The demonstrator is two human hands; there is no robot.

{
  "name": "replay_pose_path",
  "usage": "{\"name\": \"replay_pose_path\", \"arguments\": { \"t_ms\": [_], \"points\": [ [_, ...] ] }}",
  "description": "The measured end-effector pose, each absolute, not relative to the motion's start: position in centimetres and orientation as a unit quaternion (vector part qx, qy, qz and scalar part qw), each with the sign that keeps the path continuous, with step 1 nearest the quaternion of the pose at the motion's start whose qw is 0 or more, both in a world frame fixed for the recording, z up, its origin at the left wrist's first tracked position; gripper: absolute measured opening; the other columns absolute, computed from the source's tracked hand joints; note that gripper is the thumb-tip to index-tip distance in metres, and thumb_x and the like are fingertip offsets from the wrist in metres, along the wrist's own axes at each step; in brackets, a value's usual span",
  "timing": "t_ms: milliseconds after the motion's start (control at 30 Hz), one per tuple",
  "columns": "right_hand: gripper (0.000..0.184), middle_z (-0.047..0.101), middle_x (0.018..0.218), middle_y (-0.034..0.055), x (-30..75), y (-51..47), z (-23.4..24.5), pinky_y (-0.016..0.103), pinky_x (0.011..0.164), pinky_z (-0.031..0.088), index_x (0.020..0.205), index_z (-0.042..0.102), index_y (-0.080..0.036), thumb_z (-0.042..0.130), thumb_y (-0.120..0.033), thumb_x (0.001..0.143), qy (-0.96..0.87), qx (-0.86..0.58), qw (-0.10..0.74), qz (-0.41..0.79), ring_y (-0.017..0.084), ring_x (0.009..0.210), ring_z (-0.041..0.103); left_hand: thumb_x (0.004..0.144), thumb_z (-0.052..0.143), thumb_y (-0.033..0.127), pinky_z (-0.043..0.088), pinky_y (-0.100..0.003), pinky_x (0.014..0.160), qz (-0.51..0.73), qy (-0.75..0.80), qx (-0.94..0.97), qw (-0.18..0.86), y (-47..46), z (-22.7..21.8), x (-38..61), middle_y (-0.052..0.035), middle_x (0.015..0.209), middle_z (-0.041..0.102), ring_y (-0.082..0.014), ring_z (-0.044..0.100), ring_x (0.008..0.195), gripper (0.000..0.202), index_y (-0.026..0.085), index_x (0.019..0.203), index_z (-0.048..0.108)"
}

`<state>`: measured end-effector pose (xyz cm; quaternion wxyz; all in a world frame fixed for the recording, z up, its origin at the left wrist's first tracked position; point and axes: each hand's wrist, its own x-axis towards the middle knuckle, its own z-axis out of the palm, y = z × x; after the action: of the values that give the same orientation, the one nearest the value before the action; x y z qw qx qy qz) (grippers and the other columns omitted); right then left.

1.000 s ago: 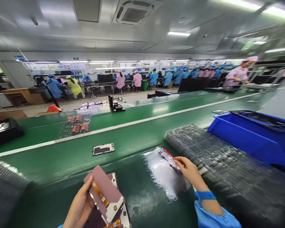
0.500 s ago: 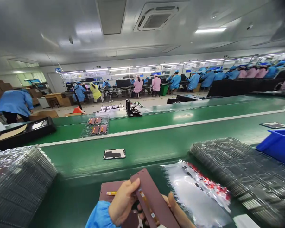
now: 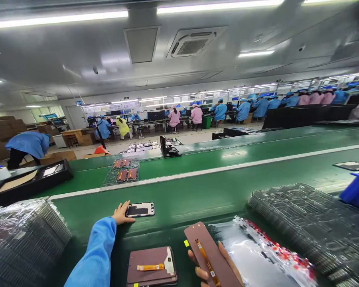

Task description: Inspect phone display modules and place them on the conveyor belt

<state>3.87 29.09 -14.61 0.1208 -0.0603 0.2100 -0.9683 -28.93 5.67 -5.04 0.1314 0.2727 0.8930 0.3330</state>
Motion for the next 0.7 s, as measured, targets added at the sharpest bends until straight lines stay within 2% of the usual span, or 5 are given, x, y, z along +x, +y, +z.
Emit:
{"name": "replay_pose_path", "arguments": {
  "t_ms": [133, 267, 467, 600, 700],
  "points": [
    [0.086, 0.069, 0.071, 0.0045, 3.8, 28.8, -14.0, 0.024, 0.058, 0.043, 0.110, 0.071, -0.009, 0.067, -0.080, 0.061, 0.192, -0.072, 0.145, -0.968, 0.015, 0.058, 0.060, 0.083, 0.069, 0.030, 0.030, -0.059, 0.110, 0.379, 0.879, 0.265, 0.114, 3.1, -6.2, -29.3, -0.0111, 0.133, 0.056, -0.0318, 0.046, 0.129, 0.038, 0.016, 0.118, 0.060],
    [0.071, 0.074, 0.098, 0.0130, 4.6, 27.5, -11.9, 0.025, 0.076, 0.049, 0.109, 0.072, -0.009, 0.069, -0.067, 0.069, 0.180, -0.016, 0.086, -0.980, 0.019, 0.088, 0.067, 0.069, 0.077, 0.037, 0.034, -0.049, 0.111, 0.501, 0.837, 0.211, 0.063, 1.8, -6.1, -27.3, -0.0105, 0.128, 0.051, -0.0337, 0.046, 0.128, 0.051, 0.019, 0.113, 0.059],
    [0.052, 0.072, 0.116, 0.0133, 6.2, 27.0, -10.4, 0.030, 0.077, 0.056, 0.114, 0.072, -0.012, 0.060, -0.054, 0.084, 0.214, 0.030, 0.013, -0.976, 0.023, 0.095, 0.070, 0.081, 0.057, 0.052, 0.050, -0.045, 0.095, 0.705, 0.690, 0.131, 0.096, 0.2, -3.2, -20.7, -0.0084, 0.117, 0.058, -0.0305, 0.058, 0.121, 0.076, 0.029, 0.144, 0.022],
    [0.065, 0.077, 0.100, 0.0102, 7.4, 27.2, -9.6, 0.026, 0.065, 0.058, 0.116, 0.071, -0.017, 0.058, -0.070, 0.081, 0.288, 0.056, 0.006, -0.956, 0.020, 0.077, 0.073, 0.076, 0.067, 0.037, 0.042, -0.045, 0.105, 0.798, 0.544, 0.125, 0.227, -0.5, -1.8, -14.3, -0.0104, 0.119, 0.069, -0.0305, 0.056, 0.125, 0.069, 0.025, 0.140, 0.043],
    [0.055, 0.073, 0.114, 0.0082, 8.6, 26.5, -7.6, 0.033, 0.077, 0.060, 0.119, 0.069, -0.025, 0.057, -0.066, 0.085, 0.371, 0.102, -0.094, -0.918, 0.023, 0.088, 0.072, 0.072, 0.070, 0.031, 0.035, -0.046, 0.112, 0.850, 0.393, 0.120, 0.329, -0.3, -2.0, -10.0, -0.0077, 0.132, 0.065, -0.0320, 0.048, 0.132, 0.070, 0.028, 0.139, 0.048]
  ]
}}
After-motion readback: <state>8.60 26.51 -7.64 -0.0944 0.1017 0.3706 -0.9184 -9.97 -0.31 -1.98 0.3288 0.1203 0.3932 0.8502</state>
